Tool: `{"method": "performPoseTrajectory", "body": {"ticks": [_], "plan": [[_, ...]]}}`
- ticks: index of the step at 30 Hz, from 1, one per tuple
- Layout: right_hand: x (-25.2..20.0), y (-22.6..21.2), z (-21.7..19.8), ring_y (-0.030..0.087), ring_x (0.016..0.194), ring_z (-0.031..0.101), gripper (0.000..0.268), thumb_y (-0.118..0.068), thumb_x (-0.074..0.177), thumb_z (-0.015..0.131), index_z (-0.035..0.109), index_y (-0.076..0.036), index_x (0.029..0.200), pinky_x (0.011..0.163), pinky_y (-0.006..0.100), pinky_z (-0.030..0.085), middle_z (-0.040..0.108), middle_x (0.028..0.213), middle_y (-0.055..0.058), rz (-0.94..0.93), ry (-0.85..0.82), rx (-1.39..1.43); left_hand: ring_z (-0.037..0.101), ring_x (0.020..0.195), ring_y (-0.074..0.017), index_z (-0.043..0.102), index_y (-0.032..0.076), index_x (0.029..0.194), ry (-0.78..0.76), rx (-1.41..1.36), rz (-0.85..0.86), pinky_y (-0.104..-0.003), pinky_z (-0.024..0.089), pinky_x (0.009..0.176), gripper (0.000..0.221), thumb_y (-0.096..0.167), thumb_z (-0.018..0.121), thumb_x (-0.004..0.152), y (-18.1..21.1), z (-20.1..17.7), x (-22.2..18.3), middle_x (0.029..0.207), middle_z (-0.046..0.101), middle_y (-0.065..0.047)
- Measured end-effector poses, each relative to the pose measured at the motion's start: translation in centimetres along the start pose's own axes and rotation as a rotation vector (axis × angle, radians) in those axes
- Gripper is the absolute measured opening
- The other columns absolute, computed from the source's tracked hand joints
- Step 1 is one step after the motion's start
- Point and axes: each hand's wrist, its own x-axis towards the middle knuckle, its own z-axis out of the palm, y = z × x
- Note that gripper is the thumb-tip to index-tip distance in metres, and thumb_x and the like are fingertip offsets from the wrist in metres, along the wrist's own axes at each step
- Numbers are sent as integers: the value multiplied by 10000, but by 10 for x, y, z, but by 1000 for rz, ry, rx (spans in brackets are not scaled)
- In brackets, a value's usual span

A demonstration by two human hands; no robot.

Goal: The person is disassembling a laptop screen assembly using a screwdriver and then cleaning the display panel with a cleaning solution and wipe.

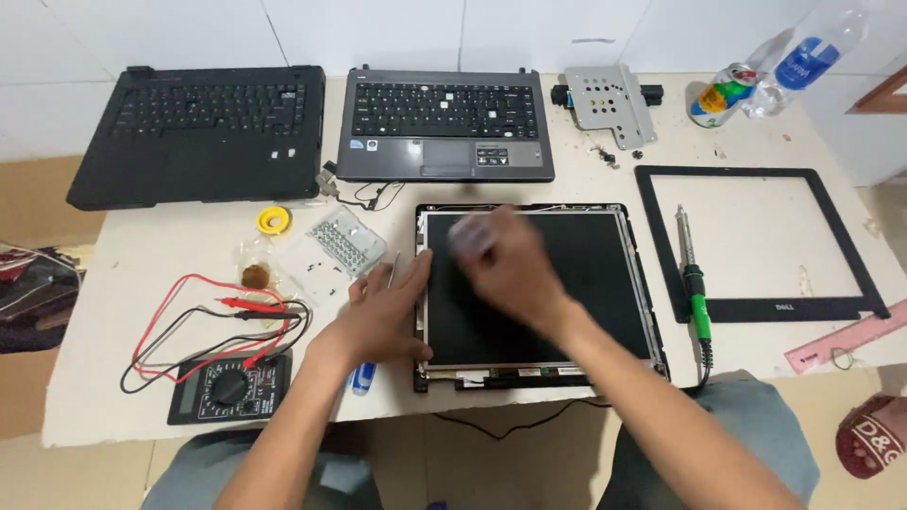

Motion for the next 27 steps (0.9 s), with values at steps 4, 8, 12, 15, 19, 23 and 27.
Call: {"method": "performPoseTrajectory", "body": {"ticks": [4,8,12,15,19,23,27], "plan": [[11,-39,5,454,789,633,332,-312,758,798,623,-35,810,661,537,501,606,769,226,28,-117,141,161,1465,-402,-221,49,1549,21,25,-25,-553,84,1173,1394,345,870,732,6,-4,-2,1460,469,-205],[15,38,39,383,701,685,360,-406,812,757,642,-67,772,637,489,501,644,690,159,339,16,41,170,1453,-502,-235,28,1537,24,-80,-76,-604,133,1172,1467,221,935,673,23,-25,-17,1468,353,-375],[1,17,26,324,763,637,329,-343,775,809,614,-107,895,676,395,516,548,788,75,24,33,-138,157,1466,-468,-177,47,1561,17,-67,-52,-576,96,1182,1455,237,937,645,27,-28,-20,1487,361,-327],[-17,-19,-1,308,718,655,314,-316,722,844,638,-118,853,643,359,528,598,730,74,59,-82,2,144,1466,-477,-218,119,1565,-6,-73,-63,-575,110,1179,1468,239,929,657,27,-26,-16,1520,302,-321],[-34,11,-18,424,693,650,332,-286,764,818,596,-38,765,553,444,496,604,657,202,200,11,-8,118,1485,-461,-179,128,1581,-37,-44,-96,-581,94,1179,1461,234,945,653,25,-20,-7,1557,266,-301],[-43,0,-44,344,718,661,262,-242,793,835,652,-98,915,592,413,515,611,773,111,108,182,-308,158,1437,-528,-83,214,1610,1,-99,-155,-625,219,1141,1406,230,949,655,30,-22,-11,1541,223,-318],[-71,-58,-63,346,665,669,204,-298,757,785,660,-137,772,524,405,525,644,694,72,115,-84,14,107,1474,-448,-115,109,1592,-31,1,-63,-573,127,1160,1406,288,934,672,26,-18,-6,1595,255,-208]]}}
